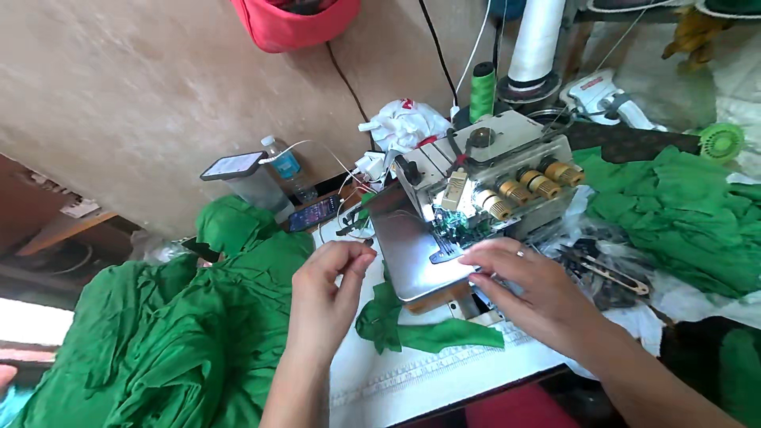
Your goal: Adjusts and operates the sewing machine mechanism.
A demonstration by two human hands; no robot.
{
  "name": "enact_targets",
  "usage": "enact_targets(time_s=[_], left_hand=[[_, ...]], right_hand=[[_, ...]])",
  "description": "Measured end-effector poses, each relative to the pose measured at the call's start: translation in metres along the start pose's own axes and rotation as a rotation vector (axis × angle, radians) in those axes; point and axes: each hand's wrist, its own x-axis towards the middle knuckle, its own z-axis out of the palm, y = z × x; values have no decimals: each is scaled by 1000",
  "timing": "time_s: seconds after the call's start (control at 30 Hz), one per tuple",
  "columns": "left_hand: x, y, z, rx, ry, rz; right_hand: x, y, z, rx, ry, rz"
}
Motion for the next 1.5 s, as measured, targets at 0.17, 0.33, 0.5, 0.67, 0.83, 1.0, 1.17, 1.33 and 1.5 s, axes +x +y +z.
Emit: enact_targets(time_s=[0.17,0.33,0.5,0.67,0.83,1.0,1.17,1.33,1.5], left_hand=[[-25,52,-20,-38,-105,85],[-42,53,-49,-92,-220,38],[-59,5,-30,123,-346,-43],[-54,31,3,-264,-312,17],[-45,28,39,-612,-395,9],[-46,14,54,-802,-358,-94],[-45,12,59,-760,-365,-178],[-44,12,38,-428,-424,-260],[-37,27,15,-582,-83,-263]], right_hand=[[19,-42,18,88,-50,-142],[17,-55,18,63,-21,-309],[6,-52,25,-129,-73,-339],[7,-55,25,-178,-51,-357],[4,-54,16,-155,-18,-333],[-8,-30,6,-69,-37,-153],[-10,-15,5,-34,-123,-77],[1,-14,3,-129,-161,-156],[9,-17,1,-206,-164,-201]])
